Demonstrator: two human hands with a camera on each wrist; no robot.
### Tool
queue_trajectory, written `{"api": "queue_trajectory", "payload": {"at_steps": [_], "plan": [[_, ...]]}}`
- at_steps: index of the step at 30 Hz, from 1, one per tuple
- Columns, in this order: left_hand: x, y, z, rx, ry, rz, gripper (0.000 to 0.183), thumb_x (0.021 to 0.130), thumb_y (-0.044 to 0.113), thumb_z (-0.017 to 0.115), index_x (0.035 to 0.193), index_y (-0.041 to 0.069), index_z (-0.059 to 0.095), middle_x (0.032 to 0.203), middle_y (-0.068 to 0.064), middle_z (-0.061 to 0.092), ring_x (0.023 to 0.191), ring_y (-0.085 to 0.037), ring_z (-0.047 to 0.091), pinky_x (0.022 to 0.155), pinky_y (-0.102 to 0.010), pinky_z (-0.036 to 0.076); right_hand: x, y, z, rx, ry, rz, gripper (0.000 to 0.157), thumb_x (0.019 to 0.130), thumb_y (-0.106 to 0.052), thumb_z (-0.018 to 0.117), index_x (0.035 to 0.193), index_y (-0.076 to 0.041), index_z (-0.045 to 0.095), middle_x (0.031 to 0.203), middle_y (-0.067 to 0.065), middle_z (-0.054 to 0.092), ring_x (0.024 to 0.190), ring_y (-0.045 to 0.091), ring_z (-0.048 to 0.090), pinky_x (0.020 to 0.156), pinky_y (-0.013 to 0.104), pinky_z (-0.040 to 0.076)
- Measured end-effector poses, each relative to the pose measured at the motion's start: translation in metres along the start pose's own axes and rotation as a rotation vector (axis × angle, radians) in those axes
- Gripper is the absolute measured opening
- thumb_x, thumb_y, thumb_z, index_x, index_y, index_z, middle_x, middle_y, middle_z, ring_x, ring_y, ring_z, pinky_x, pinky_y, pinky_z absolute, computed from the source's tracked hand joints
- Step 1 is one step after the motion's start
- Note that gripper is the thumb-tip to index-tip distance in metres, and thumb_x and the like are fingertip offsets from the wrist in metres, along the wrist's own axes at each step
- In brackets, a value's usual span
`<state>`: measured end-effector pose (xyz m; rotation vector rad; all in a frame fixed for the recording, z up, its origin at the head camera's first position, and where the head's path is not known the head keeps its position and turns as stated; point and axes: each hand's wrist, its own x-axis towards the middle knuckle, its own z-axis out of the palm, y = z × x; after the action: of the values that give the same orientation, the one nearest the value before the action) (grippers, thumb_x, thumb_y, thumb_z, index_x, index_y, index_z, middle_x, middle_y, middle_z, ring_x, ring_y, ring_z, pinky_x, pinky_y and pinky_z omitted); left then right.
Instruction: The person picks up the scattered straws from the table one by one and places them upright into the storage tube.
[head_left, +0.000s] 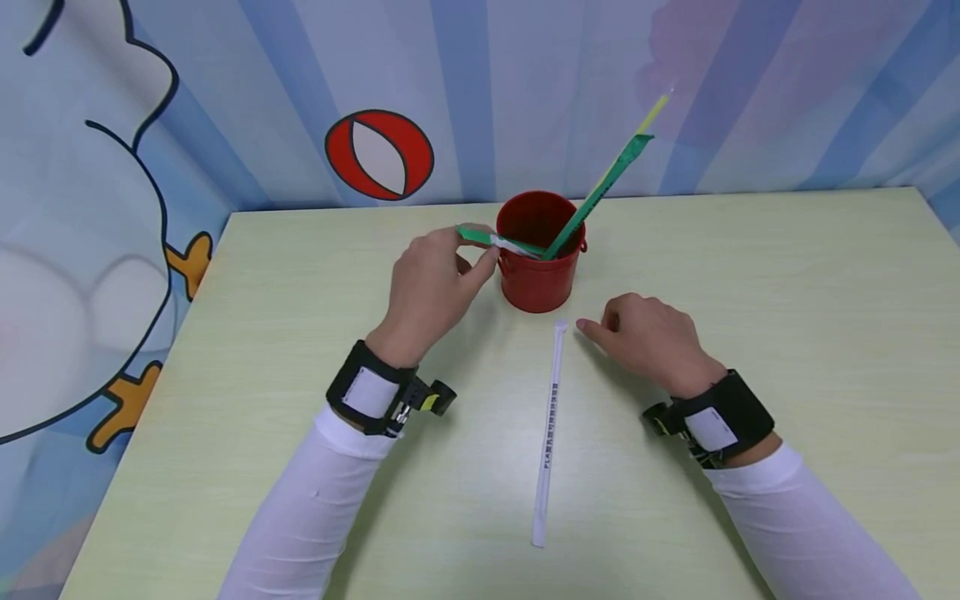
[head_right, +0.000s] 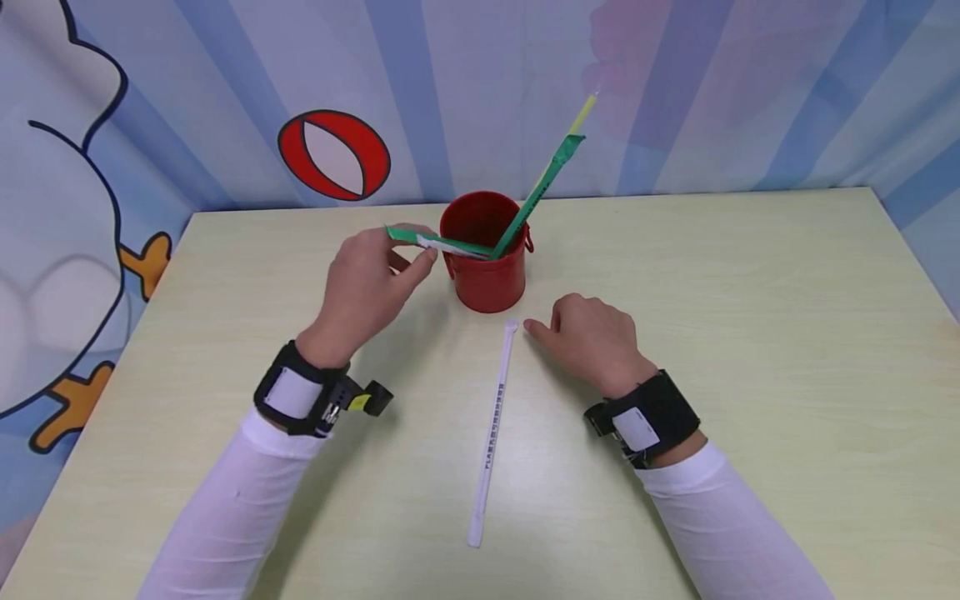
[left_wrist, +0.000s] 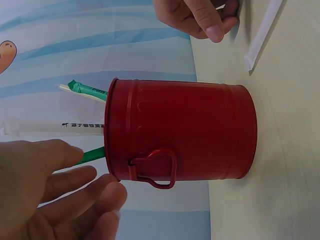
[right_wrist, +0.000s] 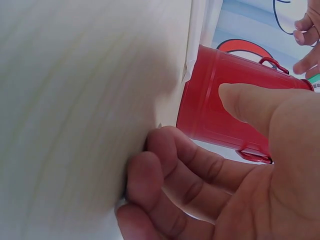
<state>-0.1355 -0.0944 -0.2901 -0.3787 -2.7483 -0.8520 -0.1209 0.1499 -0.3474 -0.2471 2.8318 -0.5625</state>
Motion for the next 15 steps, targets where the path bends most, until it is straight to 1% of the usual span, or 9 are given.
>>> {"api": "queue_trajectory", "payload": {"at_steps": [5, 8, 12, 15], "plan": [[-0.003, -0.003, 0.0, 0.006, -0.024, -0.01, 0.032, 0.087, 0.031, 0.062, 0.111, 0.011, 0.069, 0.093, -0.002, 0.071, 0.064, -0.01, 0.058, 0.052, -0.025, 0.044, 0.0, 0.0, 0.001, -0.003, 0.005, -0.003, 0.039, 0.089, -0.045, 0.054, 0.074, -0.01, 0.06, 0.058, 0.003, 0.049, 0.055, 0.019, 0.047, 0.05, 0.032, 0.035], [-0.006, -0.007, 0.0, 0.009, -0.031, -0.034, 0.032, 0.089, 0.032, 0.059, 0.111, 0.012, 0.07, 0.095, 0.0, 0.07, 0.065, -0.011, 0.057, 0.053, -0.027, 0.044, 0.0, 0.0, 0.001, -0.003, 0.008, -0.01, 0.039, 0.089, -0.045, 0.054, 0.073, -0.01, 0.06, 0.057, 0.003, 0.049, 0.055, 0.019, 0.047, 0.05, 0.032, 0.035], [-0.012, -0.016, 0.002, 0.0, -0.05, -0.067, 0.028, 0.09, 0.033, 0.057, 0.104, 0.013, 0.07, 0.092, 0.002, 0.069, 0.066, -0.012, 0.056, 0.057, -0.028, 0.044, 0.0, 0.0, 0.0, 0.001, 0.01, -0.018, 0.039, 0.089, -0.046, 0.054, 0.074, -0.01, 0.061, 0.057, 0.003, 0.049, 0.055, 0.019, 0.047, 0.05, 0.032, 0.035], [-0.016, -0.023, 0.007, 0.01, -0.093, -0.08, 0.025, 0.09, 0.034, 0.056, 0.096, 0.014, 0.07, 0.084, 0.003, 0.067, 0.066, -0.013, 0.055, 0.057, -0.029, 0.044, 0.001, 0.0, 0.0, 0.003, 0.01, -0.016, 0.039, 0.089, -0.046, 0.054, 0.074, -0.01, 0.061, 0.058, 0.003, 0.049, 0.055, 0.019, 0.048, 0.05, 0.032, 0.036]]}}
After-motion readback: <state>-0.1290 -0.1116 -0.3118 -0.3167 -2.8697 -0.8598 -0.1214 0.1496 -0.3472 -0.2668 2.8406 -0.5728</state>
